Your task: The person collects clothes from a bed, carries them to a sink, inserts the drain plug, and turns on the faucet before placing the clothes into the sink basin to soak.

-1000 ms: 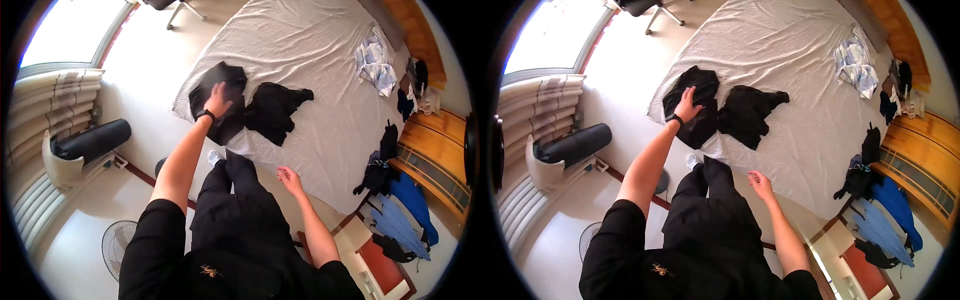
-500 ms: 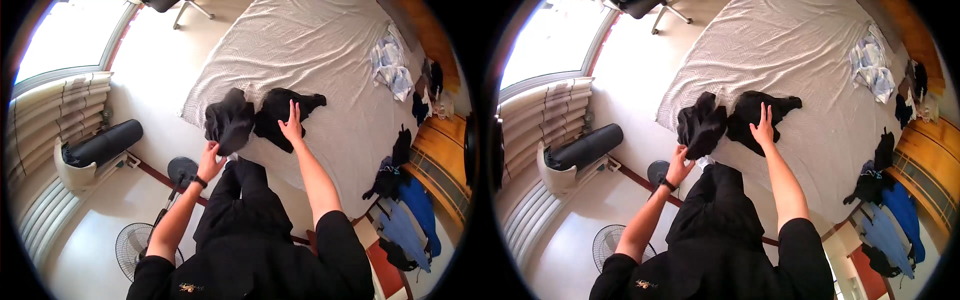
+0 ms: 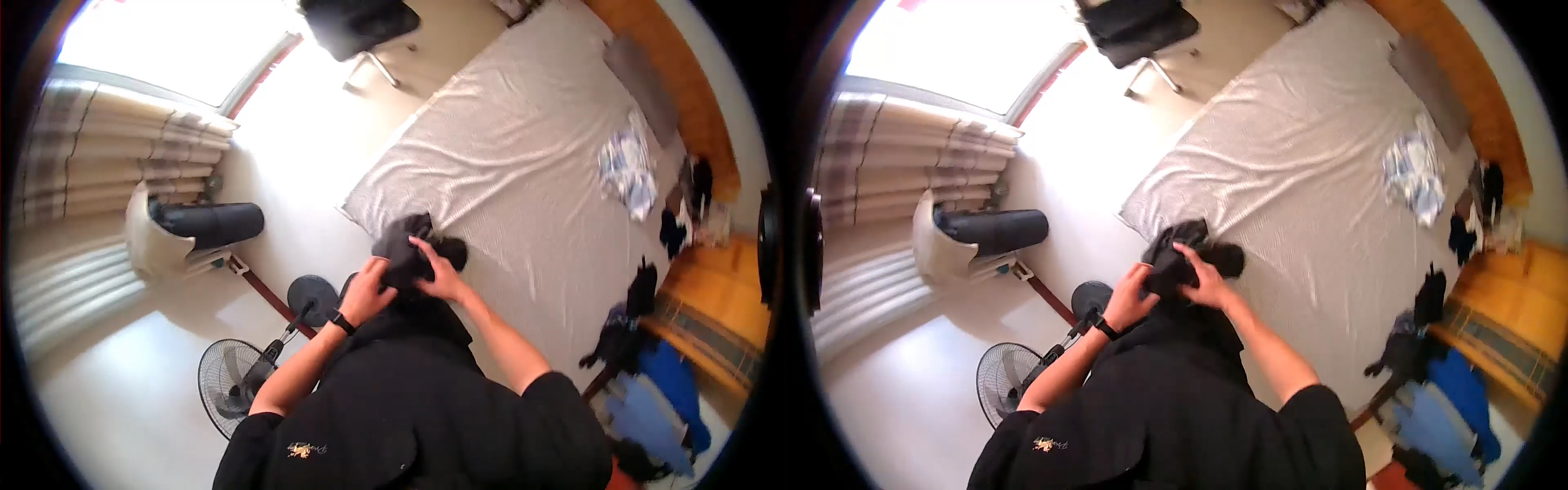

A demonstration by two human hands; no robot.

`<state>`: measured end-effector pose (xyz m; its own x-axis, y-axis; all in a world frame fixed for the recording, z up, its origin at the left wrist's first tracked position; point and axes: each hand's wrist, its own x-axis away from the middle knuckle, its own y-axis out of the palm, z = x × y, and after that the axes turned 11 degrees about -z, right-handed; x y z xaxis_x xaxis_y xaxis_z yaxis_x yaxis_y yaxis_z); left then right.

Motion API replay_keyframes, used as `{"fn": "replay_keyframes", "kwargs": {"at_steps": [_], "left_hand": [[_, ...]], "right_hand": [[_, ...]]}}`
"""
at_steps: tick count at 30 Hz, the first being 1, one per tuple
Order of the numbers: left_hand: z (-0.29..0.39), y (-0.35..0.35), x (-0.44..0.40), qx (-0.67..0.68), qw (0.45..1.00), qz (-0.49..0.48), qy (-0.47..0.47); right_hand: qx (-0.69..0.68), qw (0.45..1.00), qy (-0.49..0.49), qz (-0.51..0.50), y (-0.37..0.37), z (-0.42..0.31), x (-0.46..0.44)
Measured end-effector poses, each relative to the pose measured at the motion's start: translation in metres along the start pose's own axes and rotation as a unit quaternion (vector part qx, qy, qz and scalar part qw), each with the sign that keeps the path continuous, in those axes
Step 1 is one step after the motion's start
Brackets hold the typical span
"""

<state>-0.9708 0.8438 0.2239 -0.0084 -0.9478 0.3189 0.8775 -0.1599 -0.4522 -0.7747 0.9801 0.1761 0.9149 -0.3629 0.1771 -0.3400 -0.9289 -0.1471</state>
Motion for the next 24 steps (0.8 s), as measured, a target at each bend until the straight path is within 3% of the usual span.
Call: {"fn": "replay_keyframes", "kwargs": {"at_steps": [2,3,4,7,8,12,14,16,17,20,24], "left_hand": [[0.039,-0.032,0.0,0.009,0.997,-0.001,0.082],[0.053,-0.047,0.002,0.029,0.992,0.013,0.121],[0.06,-0.064,-0.001,0.051,0.979,0.048,0.189],[0.076,-0.143,0.014,0.048,0.966,0.132,0.218],[0.072,-0.173,0.019,0.041,0.958,0.176,0.223],[-0.014,-0.311,0.026,-0.079,0.899,0.409,0.134],[-0.097,-0.378,0.032,-0.133,0.868,0.476,0.054],[-0.175,-0.433,0.051,-0.205,0.816,0.534,-0.09],[-0.214,-0.457,0.063,-0.241,0.788,0.548,-0.145],[-0.291,-0.52,0.122,-0.285,0.726,0.535,-0.325],[-0.34,-0.56,0.179,-0.235,0.711,0.428,-0.506]], "right_hand": [[-0.036,0.998,0.004,-0.041,0.007,-0.056,-0.018],[0.023,0.997,-0.073,-0.014,0.016,-0.056,-0.033],[0.003,1.0,0.014,-0.013,0.027,-0.04,-0.036],[-0.132,0.983,-0.016,0.13,0.039,-0.085,-0.089],[-0.067,0.985,0.014,0.156,0.039,-0.116,-0.109],[-0.022,0.995,-0.02,0.09,0.055,-0.186,-0.198],[0.011,0.997,-0.016,0.077,0.076,-0.203,-0.246],[0.039,0.998,-0.013,0.056,0.098,-0.209,-0.292],[0.008,0.997,0.008,0.078,0.108,-0.215,-0.305],[0.112,0.991,0.001,0.066,0.131,-0.243,-0.361],[0.132,0.991,-0.006,0.018,0.144,-0.273,-0.428]]}}
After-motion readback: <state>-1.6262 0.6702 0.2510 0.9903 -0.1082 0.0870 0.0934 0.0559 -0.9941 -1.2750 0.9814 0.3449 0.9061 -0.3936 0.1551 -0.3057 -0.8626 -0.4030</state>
